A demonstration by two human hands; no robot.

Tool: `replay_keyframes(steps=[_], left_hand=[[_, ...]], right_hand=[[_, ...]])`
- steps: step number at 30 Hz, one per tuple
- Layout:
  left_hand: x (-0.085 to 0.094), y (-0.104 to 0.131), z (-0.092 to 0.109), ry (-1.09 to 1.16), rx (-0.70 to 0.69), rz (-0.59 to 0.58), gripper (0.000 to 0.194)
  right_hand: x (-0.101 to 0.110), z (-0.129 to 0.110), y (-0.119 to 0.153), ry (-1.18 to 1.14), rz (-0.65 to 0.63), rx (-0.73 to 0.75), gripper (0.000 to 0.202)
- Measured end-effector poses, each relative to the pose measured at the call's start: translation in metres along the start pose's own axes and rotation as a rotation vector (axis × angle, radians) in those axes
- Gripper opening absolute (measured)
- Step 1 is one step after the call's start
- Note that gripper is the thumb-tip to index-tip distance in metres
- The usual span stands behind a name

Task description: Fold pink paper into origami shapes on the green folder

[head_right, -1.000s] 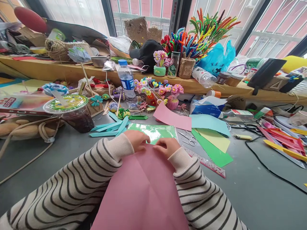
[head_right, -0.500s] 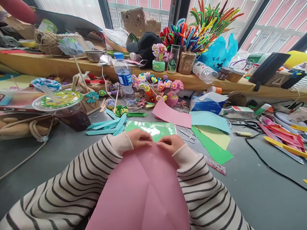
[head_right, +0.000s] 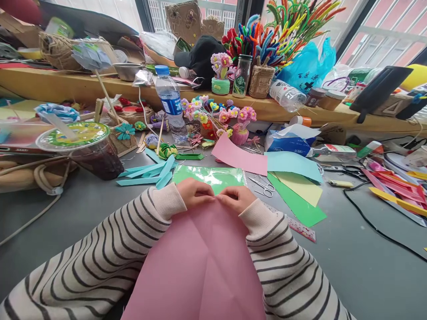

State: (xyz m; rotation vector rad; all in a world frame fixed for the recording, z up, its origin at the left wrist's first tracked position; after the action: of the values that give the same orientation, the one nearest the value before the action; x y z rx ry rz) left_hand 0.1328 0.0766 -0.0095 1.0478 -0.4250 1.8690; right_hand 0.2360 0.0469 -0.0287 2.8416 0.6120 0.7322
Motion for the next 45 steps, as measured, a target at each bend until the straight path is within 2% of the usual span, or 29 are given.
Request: replay_keyframes(steps=[10,22,39,45], left_hand=[[0.0005,0.0001,-0.0006,-0.04,0.034,0.018,0.019],[0.0012,0.0061,0.0063,-0.191,0.24,-0.019,0.022],[-0.0028,0.005,0.0028,-0.184,0.181,-0.003,0.023],[-0.0007,0.0032,-0.0009,-0.072,0.158,0.002,0.022]], right_hand=[[0.001,-0.0014,-0.0008,0.004,0.02,0.022,0.022],[-0.001,-0.0063,0.0,0.155,0.103,-0.007,0.019],[-0.0002,-0.0042,-0.0007,0.127,0.093,0.005,0.021],[-0.0001,-0.0044,0.0001,0.087,0.08,0.015,0.02]])
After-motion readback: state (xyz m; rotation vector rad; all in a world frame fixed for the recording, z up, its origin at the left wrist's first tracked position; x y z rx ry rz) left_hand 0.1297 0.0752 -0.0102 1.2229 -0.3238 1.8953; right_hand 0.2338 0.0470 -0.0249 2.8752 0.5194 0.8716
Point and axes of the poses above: each hand's wrist, its own y-axis away from the middle knuckle, its own x-axis out of the back of the hand, z = x × y, the point moved 6 cm from there along -y, towards the middle knuckle, and after that the axes turned 8 degrees about -z, right-handed, at the moved point
